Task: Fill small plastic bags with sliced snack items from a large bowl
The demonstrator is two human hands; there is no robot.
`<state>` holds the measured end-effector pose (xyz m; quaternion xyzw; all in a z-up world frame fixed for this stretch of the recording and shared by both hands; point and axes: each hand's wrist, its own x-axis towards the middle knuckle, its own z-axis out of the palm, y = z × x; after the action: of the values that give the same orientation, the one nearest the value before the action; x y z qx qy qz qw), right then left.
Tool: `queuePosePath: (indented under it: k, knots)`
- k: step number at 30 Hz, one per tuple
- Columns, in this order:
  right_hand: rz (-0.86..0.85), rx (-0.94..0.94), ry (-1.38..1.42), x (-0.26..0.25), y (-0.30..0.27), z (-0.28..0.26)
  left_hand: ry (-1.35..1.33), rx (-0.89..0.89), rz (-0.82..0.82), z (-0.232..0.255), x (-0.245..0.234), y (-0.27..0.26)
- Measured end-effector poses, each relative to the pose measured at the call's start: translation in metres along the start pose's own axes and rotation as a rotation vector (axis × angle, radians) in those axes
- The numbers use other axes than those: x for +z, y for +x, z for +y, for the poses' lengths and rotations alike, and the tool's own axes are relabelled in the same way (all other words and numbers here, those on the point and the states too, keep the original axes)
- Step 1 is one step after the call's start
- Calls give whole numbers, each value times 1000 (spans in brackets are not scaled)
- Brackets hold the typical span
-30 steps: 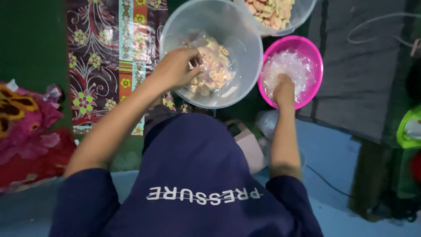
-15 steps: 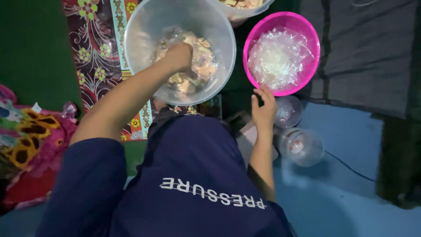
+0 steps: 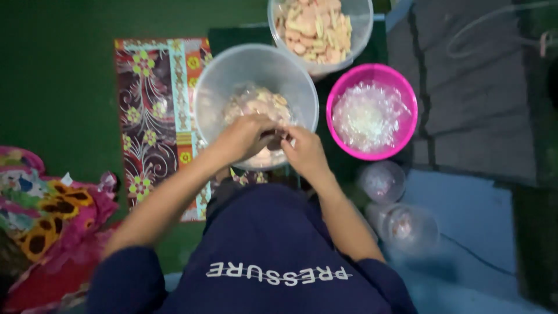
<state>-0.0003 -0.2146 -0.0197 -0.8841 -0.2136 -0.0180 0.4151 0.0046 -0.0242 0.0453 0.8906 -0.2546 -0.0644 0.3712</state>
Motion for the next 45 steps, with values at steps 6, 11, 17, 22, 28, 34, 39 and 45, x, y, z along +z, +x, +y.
queuePosePath:
  k: [6, 11, 17, 22, 28, 34, 39, 45]
  knots:
    - [-58, 45, 204, -7, 13, -35, -160, -226, 203, -26, 15, -43]
    - [54, 248, 285, 15, 7, -39, -458, -413, 302, -23, 18, -54]
    - [-2, 536, 669, 43, -1, -28, -650, -478, 291, -32, 39, -53]
    - [47, 590, 438, 35, 4, -38, -790, -536, 333, -45, 44, -52]
    - [101, 315, 64, 48, -1, -40, -267, -474, 273, -30, 24, -49]
    - [255, 343, 350, 18, 9, -75, -117, -281, 522, -20, 17, -39]
    - [-20, 718, 1485, 9, 6, -67, -845, -405, 451, -28, 15, -34]
    - [130, 756, 1191, 33, 1, 18, -601, -425, 423, -34, 12, -28]
